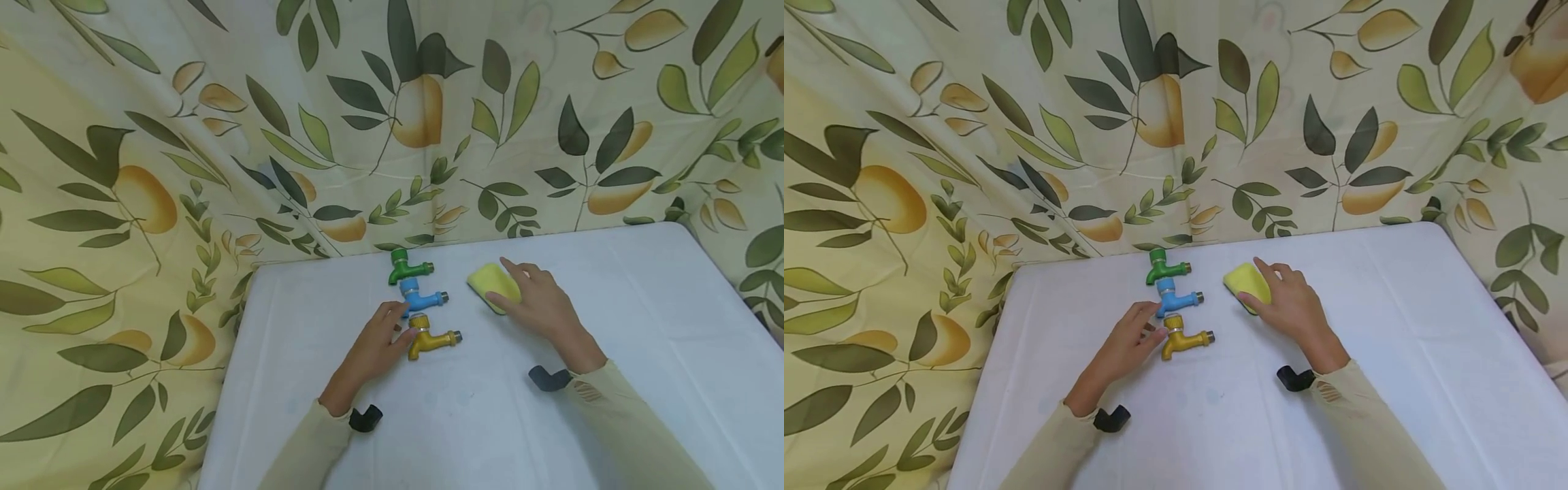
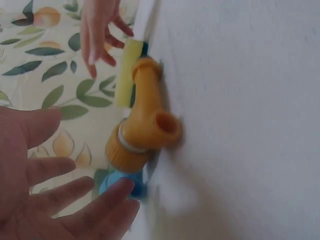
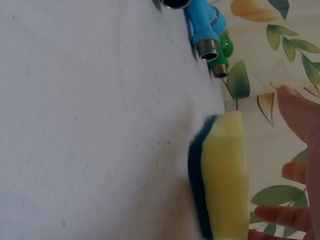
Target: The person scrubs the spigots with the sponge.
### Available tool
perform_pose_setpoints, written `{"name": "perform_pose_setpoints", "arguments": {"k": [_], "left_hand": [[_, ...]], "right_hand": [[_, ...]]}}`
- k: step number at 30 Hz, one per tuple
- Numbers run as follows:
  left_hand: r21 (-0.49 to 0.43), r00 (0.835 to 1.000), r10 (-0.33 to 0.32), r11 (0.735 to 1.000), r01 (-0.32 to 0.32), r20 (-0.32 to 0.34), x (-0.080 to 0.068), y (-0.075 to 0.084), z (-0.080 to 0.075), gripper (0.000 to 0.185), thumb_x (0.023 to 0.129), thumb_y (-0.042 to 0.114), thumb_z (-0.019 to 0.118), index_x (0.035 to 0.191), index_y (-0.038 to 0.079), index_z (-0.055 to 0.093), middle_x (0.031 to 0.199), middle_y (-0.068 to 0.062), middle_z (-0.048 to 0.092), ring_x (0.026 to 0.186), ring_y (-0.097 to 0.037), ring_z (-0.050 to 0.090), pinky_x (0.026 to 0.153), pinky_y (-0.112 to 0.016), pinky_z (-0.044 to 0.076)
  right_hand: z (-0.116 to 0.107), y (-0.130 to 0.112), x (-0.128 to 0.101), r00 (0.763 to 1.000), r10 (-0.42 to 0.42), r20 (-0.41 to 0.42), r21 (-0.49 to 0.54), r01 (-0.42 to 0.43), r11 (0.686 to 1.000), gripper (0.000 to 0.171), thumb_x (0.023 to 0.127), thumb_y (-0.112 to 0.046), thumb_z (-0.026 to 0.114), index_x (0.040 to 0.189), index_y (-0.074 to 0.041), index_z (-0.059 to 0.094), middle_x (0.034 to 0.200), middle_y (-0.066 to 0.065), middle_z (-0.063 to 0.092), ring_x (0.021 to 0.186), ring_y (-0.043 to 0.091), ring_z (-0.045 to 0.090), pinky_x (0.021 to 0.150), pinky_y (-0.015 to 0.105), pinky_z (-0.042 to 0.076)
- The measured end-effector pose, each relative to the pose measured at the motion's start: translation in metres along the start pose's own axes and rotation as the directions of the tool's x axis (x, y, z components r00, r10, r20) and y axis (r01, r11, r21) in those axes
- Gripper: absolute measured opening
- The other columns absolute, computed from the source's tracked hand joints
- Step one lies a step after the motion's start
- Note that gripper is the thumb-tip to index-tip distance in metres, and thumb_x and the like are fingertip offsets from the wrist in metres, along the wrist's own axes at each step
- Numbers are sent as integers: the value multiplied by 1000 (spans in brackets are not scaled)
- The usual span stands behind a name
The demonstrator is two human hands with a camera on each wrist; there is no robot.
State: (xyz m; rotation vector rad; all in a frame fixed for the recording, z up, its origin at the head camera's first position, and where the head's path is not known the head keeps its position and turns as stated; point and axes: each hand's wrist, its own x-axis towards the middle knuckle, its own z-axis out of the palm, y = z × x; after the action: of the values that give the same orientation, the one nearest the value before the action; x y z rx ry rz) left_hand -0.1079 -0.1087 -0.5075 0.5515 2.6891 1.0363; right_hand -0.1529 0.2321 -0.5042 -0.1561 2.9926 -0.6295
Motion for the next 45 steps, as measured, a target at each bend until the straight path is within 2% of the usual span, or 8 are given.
{"name": "perform_pose_setpoints", "arguments": {"k": [3,6,11,16,25,33,38,45], "left_hand": [[-95,999,-22,995,24,25,4,2,5,64,103,41,60,155,11,41,154,-5,44,110,-16,66,90,-29,58],[-133,998,-46,990,49,31,7,2,10,67,99,36,68,154,9,43,152,-6,45,102,-13,66,82,-22,57],[-100,997,-66,993,69,38,9,1,17,74,90,31,80,152,10,45,149,-5,48,97,-10,64,77,-18,55],[-60,995,-70,995,75,75,10,0,20,86,81,22,88,154,11,44,149,-4,46,96,-8,63,77,-17,54],[-51,993,-31,998,37,111,11,-4,20,99,74,3,90,157,7,37,151,-8,43,95,-9,63,80,-17,56],[-99,989,-56,993,70,133,10,-4,20,98,77,8,87,158,6,33,150,-9,42,93,-6,62,78,-15,55],[-103,993,-55,992,66,106,10,-1,22,96,77,15,87,156,4,35,141,-9,42,91,-8,61,78,-17,56],[-45,997,-50,998,53,58,11,5,21,92,76,27,86,152,7,39,143,-7,47,110,-16,56,95,-29,54]], "right_hand": [[6,-3,4,1000,21,8,12,-21,1000,95,90,-81,48,162,-22,30,148,26,43,128,48,45,86,66,50],[12,-4,6,999,39,22,23,-39,999,97,86,-83,51,160,-23,34,144,25,44,122,45,46,77,60,51],[17,-7,8,999,36,22,15,-37,999,92,86,-77,60,158,-23,38,139,25,46,117,45,47,72,54,51],[21,-8,10,999,30,10,-6,-30,1000,82,90,-60,68,157,-19,41,135,26,49,114,45,48,71,52,51],[25,-7,9,999,37,-21,6,-36,999,73,93,-48,70,153,-14,46,130,26,51,107,41,50,74,48,48],[20,-7,1,999,39,-26,37,-38,999,70,94,-46,68,152,-13,47,131,27,51,107,41,50,75,48,48],[18,-5,-4,999,31,-9,60,-30,998,70,96,-48,66,153,-13,46,133,27,51,107,39,50,76,47,47],[8,-12,-16,1000,18,-11,131,-17,991,72,97,-55,61,153,-13,46,127,26,53,99,33,52,72,39,44]]}}
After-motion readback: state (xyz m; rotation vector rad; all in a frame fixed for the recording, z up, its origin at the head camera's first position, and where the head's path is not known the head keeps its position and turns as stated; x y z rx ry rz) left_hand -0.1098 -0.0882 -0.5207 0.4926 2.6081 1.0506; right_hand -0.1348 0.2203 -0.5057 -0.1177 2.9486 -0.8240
